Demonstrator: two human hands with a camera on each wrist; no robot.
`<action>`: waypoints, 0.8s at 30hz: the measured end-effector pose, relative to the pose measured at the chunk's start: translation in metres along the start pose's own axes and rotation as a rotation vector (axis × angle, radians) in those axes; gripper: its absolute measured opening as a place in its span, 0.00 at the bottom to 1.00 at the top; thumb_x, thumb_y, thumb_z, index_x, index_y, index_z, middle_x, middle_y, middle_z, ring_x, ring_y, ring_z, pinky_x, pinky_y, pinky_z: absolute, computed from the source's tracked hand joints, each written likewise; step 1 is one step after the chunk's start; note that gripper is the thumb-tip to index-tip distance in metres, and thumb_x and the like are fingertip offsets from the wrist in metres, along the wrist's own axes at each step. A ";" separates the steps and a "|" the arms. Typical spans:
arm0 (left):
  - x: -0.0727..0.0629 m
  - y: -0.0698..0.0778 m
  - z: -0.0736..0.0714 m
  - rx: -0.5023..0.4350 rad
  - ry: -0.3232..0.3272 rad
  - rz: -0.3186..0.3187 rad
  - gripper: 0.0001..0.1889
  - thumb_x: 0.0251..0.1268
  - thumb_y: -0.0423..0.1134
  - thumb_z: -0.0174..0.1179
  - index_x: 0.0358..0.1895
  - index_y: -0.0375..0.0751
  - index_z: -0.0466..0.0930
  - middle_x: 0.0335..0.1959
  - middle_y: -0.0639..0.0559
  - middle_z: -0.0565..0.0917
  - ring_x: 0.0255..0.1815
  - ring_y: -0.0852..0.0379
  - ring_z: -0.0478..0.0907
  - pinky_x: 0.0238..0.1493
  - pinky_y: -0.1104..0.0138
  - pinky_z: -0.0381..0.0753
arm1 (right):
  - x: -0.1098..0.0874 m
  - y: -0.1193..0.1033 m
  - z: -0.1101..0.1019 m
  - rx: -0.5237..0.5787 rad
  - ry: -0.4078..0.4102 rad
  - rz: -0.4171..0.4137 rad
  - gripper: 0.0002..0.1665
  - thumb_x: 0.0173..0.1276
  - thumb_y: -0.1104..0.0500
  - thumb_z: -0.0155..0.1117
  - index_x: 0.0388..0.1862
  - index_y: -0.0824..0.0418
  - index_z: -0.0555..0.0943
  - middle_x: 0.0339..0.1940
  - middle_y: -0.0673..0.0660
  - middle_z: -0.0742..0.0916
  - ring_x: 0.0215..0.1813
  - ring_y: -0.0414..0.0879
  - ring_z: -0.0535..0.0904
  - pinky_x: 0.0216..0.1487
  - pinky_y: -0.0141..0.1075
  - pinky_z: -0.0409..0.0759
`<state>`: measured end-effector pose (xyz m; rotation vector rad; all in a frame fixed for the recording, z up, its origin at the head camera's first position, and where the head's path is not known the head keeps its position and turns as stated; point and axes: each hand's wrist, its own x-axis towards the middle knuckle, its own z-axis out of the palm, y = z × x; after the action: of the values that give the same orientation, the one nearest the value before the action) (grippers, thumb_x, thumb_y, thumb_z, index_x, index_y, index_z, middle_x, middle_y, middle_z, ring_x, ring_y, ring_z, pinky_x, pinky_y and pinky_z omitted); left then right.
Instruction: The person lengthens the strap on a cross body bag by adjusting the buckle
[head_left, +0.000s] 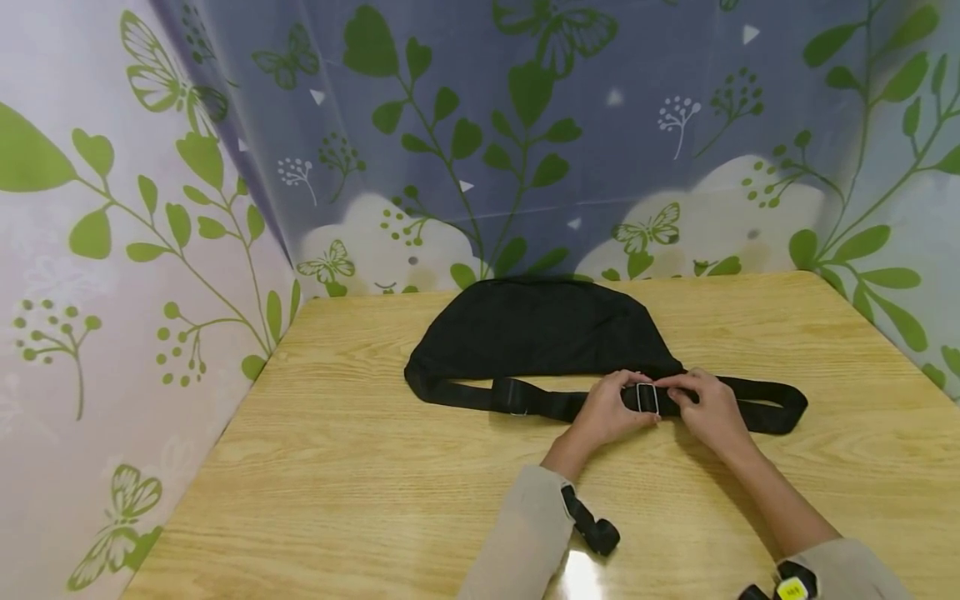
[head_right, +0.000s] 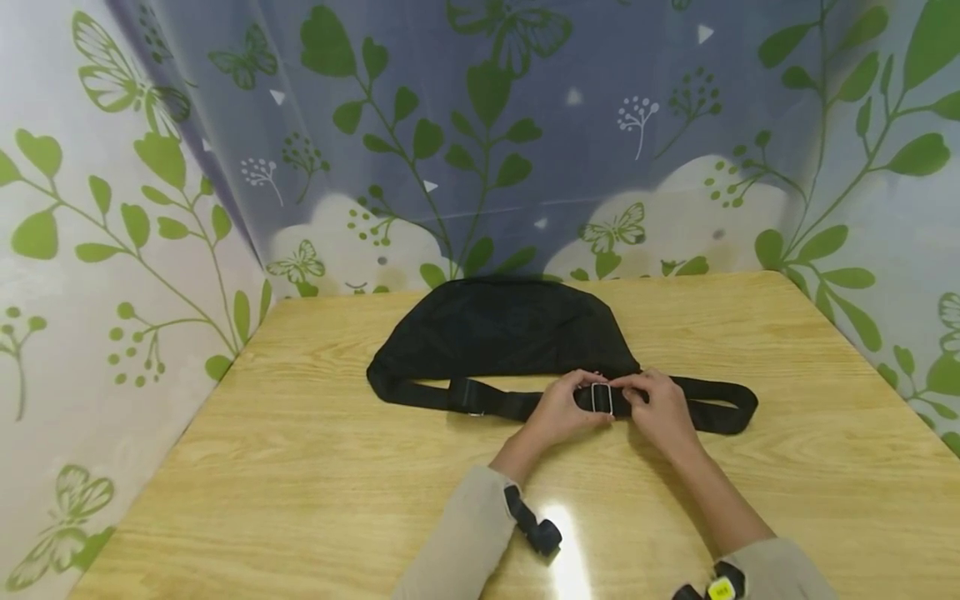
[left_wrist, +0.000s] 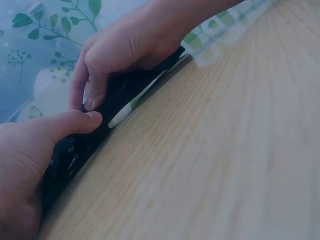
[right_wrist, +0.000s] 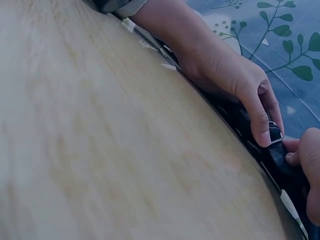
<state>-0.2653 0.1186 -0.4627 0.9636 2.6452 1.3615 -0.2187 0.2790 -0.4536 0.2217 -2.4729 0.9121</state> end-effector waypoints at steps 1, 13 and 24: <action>0.000 0.000 0.000 -0.001 -0.001 0.001 0.26 0.46 0.43 0.72 0.50 0.44 0.76 0.47 0.57 0.77 0.40 0.67 0.72 0.38 0.79 0.69 | 0.000 0.000 0.000 -0.003 0.003 -0.006 0.12 0.53 0.77 0.62 0.33 0.64 0.85 0.26 0.56 0.78 0.28 0.48 0.70 0.28 0.38 0.64; -0.001 0.000 -0.001 0.082 -0.011 0.033 0.26 0.47 0.46 0.71 0.52 0.45 0.76 0.48 0.56 0.77 0.45 0.65 0.72 0.41 0.79 0.68 | -0.001 0.002 0.000 -0.011 0.008 -0.017 0.12 0.53 0.77 0.62 0.33 0.65 0.85 0.25 0.56 0.77 0.27 0.48 0.69 0.27 0.39 0.63; -0.016 -0.003 -0.008 0.570 0.029 0.215 0.41 0.50 0.60 0.64 0.68 0.49 0.62 0.58 0.56 0.70 0.56 0.60 0.64 0.57 0.70 0.60 | -0.004 0.011 0.001 -0.025 -0.055 -0.060 0.11 0.62 0.68 0.60 0.43 0.65 0.82 0.38 0.62 0.82 0.45 0.61 0.73 0.48 0.57 0.64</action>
<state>-0.2563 0.1032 -0.4647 1.3082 3.0941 0.6317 -0.2192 0.2867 -0.4624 0.3142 -2.5120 0.8601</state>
